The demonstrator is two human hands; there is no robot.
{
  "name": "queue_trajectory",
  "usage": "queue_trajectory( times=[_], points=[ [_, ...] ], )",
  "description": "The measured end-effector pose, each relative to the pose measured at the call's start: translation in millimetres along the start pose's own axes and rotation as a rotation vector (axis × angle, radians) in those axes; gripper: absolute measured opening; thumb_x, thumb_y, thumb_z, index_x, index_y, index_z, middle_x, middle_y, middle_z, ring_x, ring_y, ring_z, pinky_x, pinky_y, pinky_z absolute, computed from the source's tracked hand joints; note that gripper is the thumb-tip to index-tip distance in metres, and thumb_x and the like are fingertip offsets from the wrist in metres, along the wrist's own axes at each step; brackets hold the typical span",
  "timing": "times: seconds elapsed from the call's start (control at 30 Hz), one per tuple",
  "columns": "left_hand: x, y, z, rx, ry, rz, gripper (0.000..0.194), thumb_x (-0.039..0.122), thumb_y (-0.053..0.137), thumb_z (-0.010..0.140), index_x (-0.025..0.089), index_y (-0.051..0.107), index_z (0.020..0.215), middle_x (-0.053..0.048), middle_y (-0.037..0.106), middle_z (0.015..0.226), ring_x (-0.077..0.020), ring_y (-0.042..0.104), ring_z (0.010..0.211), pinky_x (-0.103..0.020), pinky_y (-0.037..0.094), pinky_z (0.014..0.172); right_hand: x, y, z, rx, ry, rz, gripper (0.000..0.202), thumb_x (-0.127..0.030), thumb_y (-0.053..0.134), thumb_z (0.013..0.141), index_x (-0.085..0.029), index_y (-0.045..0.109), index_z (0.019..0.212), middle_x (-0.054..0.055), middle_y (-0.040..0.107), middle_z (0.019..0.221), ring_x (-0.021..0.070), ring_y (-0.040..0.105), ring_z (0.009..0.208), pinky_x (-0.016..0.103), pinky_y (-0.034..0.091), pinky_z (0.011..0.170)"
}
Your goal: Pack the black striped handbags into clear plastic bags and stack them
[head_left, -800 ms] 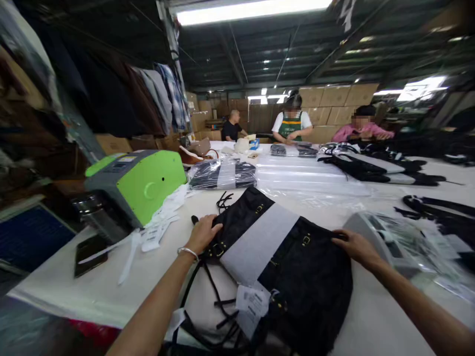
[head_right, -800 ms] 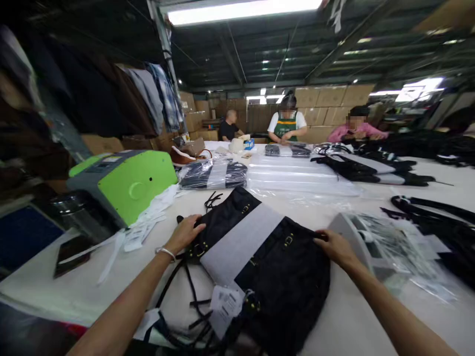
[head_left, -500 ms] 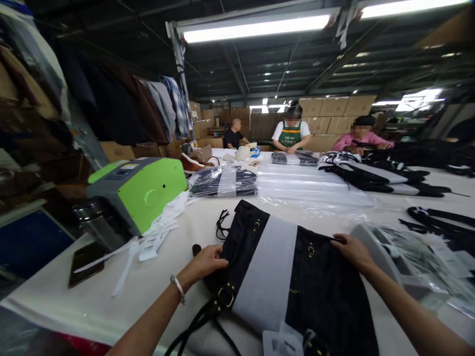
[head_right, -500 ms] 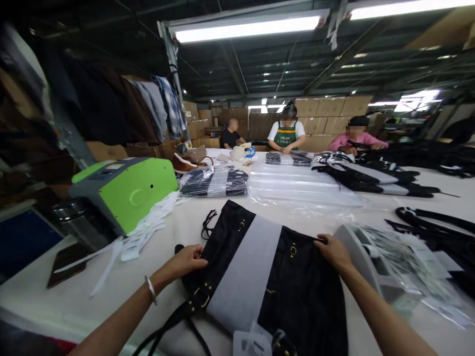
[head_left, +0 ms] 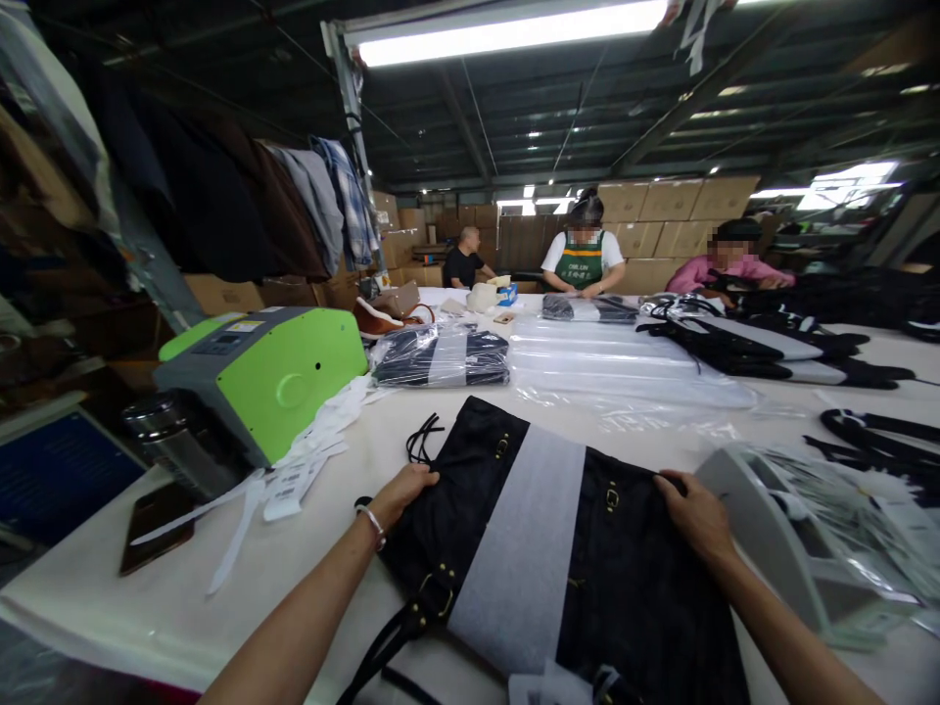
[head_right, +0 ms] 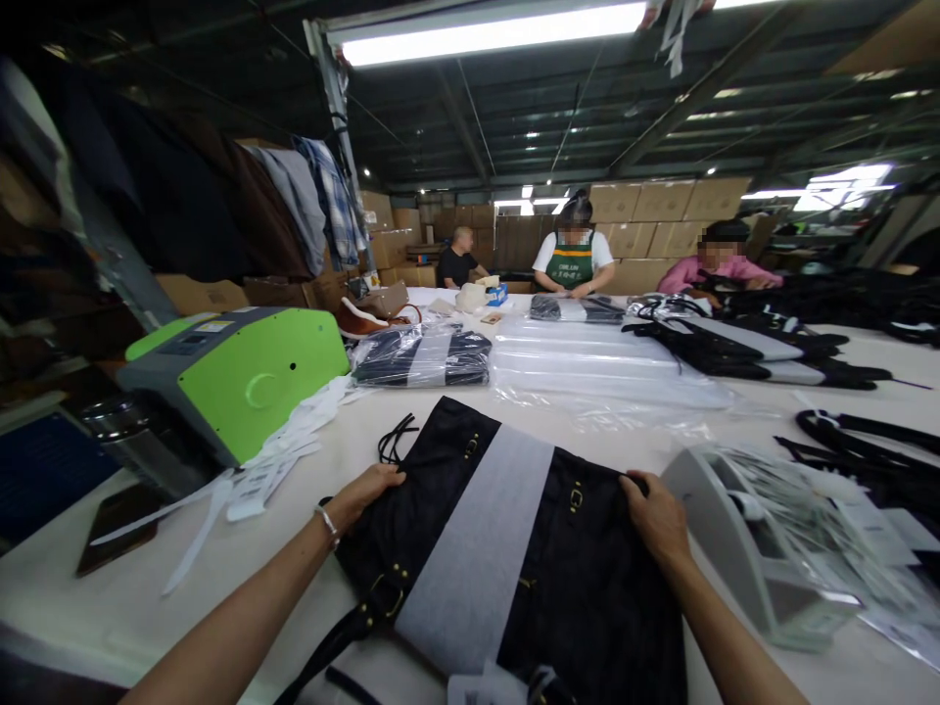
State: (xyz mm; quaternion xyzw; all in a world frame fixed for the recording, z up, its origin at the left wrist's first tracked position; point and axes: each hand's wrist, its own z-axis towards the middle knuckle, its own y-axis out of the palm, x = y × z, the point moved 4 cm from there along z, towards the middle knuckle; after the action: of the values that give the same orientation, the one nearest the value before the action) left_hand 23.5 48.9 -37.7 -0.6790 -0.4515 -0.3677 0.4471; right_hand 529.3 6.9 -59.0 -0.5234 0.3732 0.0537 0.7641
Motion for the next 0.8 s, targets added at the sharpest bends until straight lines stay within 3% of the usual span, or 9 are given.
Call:
queue_trajectory(
  times=[0.13,0.3,0.43,0.53,0.63,0.73,0.8],
  points=[
    [29.8,-8.2,21.8,0.142,0.098,0.292,0.042,0.059,0.069,0.07,0.019,0.06,0.076,-0.005,0.068,0.08,-0.0259,0.065,0.084,-0.032,0.046,0.071,-3.5,1.9,-6.4,0.049,-0.03,0.063,0.062,-0.059,0.043,0.075,-0.015,0.069,0.109,0.018,0.072,0.11,0.0349,0.065,0.107,0.047,0.045,0.1],
    [78.4,19.6,75.5,0.282,0.144,0.513,0.043,0.057,0.069,0.078,0.017,0.064,0.093,-0.017,0.071,0.107,-0.0359,0.062,0.111,-0.04,0.046,0.087,-4.2,1.1,-8.3,0.072,-0.029,0.1,0.063,-0.061,0.044,0.074,-0.015,0.069,0.108,0.017,0.072,0.108,0.0344,0.065,0.105,0.046,0.046,0.098],
    [81.2,42.7,109.0,0.258,0.123,0.564,0.037,0.05,0.057,0.093,0.015,0.067,0.097,-0.012,0.072,0.104,-0.0251,0.068,0.101,-0.038,0.05,0.088,-2.7,1.7,-9.8,0.07,-0.01,0.133,0.06,-0.061,0.045,0.076,-0.016,0.069,0.108,0.016,0.072,0.107,0.0334,0.065,0.103,0.046,0.045,0.097],
    [72.2,44.8,117.1,0.246,0.1,0.602,0.043,0.051,0.046,0.1,0.014,0.068,0.095,-0.007,0.073,0.095,-0.0194,0.07,0.089,-0.038,0.054,0.086,-2.7,2.3,-10.6,0.085,-0.015,0.155,0.057,-0.06,0.046,0.077,-0.018,0.069,0.107,0.014,0.071,0.107,0.0326,0.064,0.103,0.046,0.045,0.097],
    [76.3,41.0,111.7,0.308,0.11,0.693,0.051,0.054,0.041,0.099,0.013,0.07,0.092,-0.016,0.074,0.099,-0.03,0.07,0.1,-0.042,0.053,0.088,-3.3,1.4,-11.6,0.102,-0.009,0.187,0.054,-0.059,0.048,0.077,-0.019,0.069,0.105,0.013,0.071,0.107,0.0317,0.064,0.103,0.045,0.045,0.097],
    [94.5,42.2,104.5,0.428,0.213,0.779,0.056,0.057,0.044,0.095,0.011,0.061,0.124,-0.025,0.062,0.131,-0.0404,0.053,0.128,-0.053,0.042,0.103,-6.0,-1.2,-14.5,0.109,-0.005,0.241,0.051,-0.056,0.049,0.077,-0.018,0.069,0.103,0.014,0.071,0.107,0.0315,0.063,0.105,0.046,0.043,0.099],
    [106.4,48.7,106.5,0.51,0.386,0.857,0.064,0.054,0.043,0.096,0.013,0.042,0.145,-0.023,0.043,0.153,-0.0388,0.033,0.145,-0.055,0.029,0.114,-9.1,-2.1,-16.6,0.108,-0.009,0.272,0.049,-0.054,0.05,0.078,-0.016,0.068,0.103,0.014,0.071,0.109,0.0312,0.062,0.107,0.046,0.042,0.101]
  ],
)
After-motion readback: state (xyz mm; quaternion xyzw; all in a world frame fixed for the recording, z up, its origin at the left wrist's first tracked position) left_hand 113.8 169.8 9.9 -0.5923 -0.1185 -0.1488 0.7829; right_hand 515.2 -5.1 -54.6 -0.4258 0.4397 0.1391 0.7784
